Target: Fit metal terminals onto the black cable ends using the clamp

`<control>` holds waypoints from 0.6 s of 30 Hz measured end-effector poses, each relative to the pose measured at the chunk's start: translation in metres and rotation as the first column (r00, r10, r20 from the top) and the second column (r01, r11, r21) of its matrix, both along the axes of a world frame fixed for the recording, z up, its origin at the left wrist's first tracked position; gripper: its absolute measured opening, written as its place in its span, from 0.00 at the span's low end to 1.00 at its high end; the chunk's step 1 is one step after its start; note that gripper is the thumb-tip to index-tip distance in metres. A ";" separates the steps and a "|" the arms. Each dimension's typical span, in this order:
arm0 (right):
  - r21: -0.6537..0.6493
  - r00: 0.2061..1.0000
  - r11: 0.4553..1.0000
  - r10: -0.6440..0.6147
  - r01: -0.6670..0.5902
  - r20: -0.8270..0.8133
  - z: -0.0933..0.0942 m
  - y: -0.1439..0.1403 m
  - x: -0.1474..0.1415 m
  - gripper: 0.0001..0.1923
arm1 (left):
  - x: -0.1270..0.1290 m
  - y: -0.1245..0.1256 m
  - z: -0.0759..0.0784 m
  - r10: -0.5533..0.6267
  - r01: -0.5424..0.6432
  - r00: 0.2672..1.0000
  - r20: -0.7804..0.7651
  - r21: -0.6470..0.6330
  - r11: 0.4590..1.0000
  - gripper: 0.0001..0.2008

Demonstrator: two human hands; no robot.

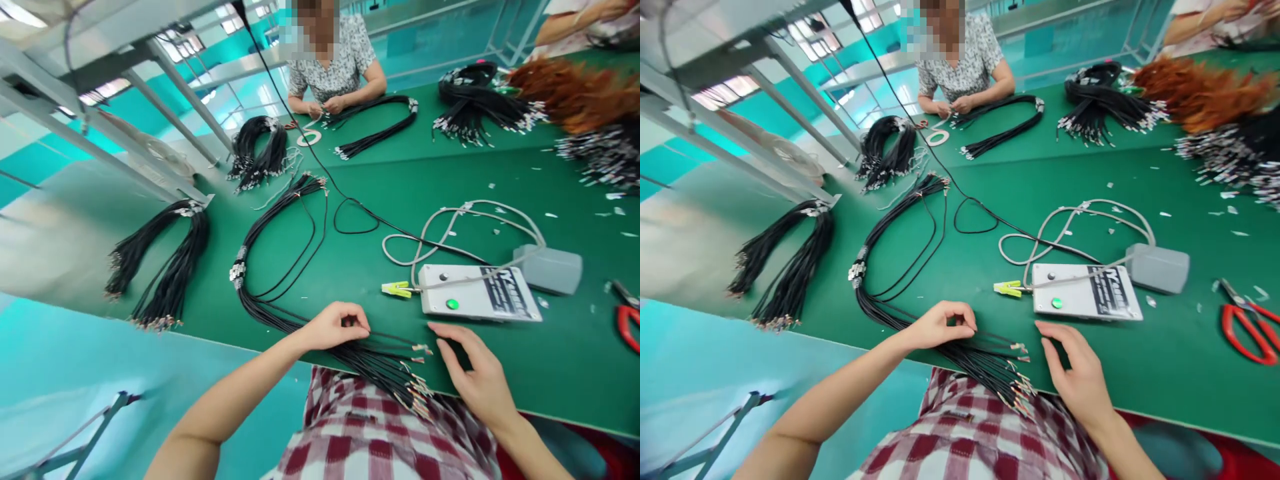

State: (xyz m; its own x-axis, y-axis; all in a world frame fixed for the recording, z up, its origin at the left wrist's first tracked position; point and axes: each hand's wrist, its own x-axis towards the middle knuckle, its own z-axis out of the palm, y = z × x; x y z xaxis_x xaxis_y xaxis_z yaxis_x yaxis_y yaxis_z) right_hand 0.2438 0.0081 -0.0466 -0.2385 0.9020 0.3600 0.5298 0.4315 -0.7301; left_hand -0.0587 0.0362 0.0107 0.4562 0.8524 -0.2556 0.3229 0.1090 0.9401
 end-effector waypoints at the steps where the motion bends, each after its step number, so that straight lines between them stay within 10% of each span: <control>1: -0.049 1.000 0.999 0.004 -0.005 -0.006 0.003 0.000 -0.002 0.12 | 0.003 0.000 0.003 0.018 -0.018 1.000 -0.014 0.002 1.000 0.10; 11: -0.336 0.925 0.876 0.379 -0.346 0.035 0.038 -0.026 -0.030 0.12 | 0.060 0.004 0.036 -0.086 0.096 0.994 -0.072 0.149 0.984 0.04; 18: -0.477 0.971 0.870 0.008 -0.125 -0.240 0.045 0.000 -0.019 0.11 | 0.071 -0.005 0.025 0.048 -0.036 0.989 0.137 -0.092 0.995 0.09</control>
